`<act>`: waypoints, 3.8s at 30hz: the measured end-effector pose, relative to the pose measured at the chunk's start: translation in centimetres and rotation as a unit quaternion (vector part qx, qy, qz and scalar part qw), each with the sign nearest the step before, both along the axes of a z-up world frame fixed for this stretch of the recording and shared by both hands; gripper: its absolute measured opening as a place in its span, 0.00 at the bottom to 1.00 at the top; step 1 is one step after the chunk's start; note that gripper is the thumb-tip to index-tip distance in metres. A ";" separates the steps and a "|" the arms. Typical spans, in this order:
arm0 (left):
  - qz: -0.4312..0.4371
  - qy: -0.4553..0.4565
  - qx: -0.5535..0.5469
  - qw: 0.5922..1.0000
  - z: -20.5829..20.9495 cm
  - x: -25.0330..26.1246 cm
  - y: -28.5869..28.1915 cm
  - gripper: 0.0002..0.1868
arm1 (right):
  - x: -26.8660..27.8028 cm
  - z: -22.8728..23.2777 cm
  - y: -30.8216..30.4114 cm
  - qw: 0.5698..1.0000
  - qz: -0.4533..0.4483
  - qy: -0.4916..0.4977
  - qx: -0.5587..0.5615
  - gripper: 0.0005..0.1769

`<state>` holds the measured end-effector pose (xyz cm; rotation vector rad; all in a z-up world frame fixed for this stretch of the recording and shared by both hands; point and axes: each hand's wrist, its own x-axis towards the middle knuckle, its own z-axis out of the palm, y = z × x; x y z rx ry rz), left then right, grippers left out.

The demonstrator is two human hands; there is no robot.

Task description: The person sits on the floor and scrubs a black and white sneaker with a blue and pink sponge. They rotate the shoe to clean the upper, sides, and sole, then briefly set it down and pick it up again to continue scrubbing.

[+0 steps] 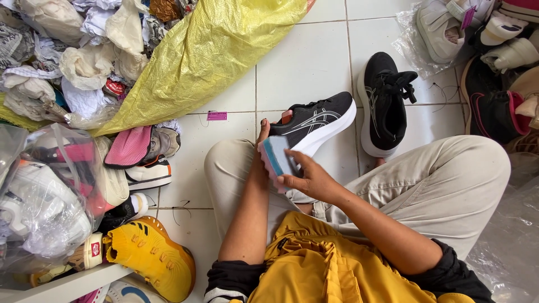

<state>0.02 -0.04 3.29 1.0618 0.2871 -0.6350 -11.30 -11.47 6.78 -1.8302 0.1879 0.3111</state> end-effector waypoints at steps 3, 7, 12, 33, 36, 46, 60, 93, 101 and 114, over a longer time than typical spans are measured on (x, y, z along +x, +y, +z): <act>0.022 0.003 0.020 1.000 -3.5 0.4 0.8 0.44 | -0.3 -2.4 -0.7 0.995 -0.009 -0.001 0.102 0.46; 0.046 0.008 0.042 0.998 -4.7 0.9 1.0 0.41 | 0.4 3.7 -4.1 0.976 -0.031 0.074 0.203 0.44; 0.106 -0.007 -0.025 0.994 -8.6 2.7 0.7 0.35 | 3.9 -0.4 -11.8 0.958 -0.230 -0.133 0.107 0.50; 0.108 -0.077 0.066 0.989 -4.3 0.8 -0.1 0.38 | 5.0 -6.8 -7.5 0.919 -0.268 -0.145 -0.249 0.69; 0.110 -0.082 0.073 0.988 -3.9 0.5 -0.4 0.38 | 4.6 -6.3 -5.5 0.909 -0.241 -0.156 -0.303 0.70; 0.066 -0.082 0.081 0.991 -2.4 -0.1 -0.5 0.44 | 3.7 -5.2 0.2 0.916 -0.162 -0.178 -0.321 0.73; 0.053 -0.060 0.027 0.996 -4.4 0.8 0.1 0.43 | 1.6 4.4 -1.4 0.982 -0.022 -0.056 0.176 0.36; 0.041 -0.055 0.075 0.995 -3.3 0.7 0.8 0.44 | -0.7 -0.4 -0.5 0.955 0.011 -0.100 -0.280 0.45; -0.017 -0.066 0.094 0.993 -0.2 -0.1 1.2 0.42 | -0.2 0.5 -2.0 0.999 0.032 -0.039 0.000 0.41; 0.056 -0.084 0.049 0.994 -6.1 1.4 0.5 0.41 | 4.8 -7.1 -15.8 0.941 -0.288 -0.037 -0.173 0.42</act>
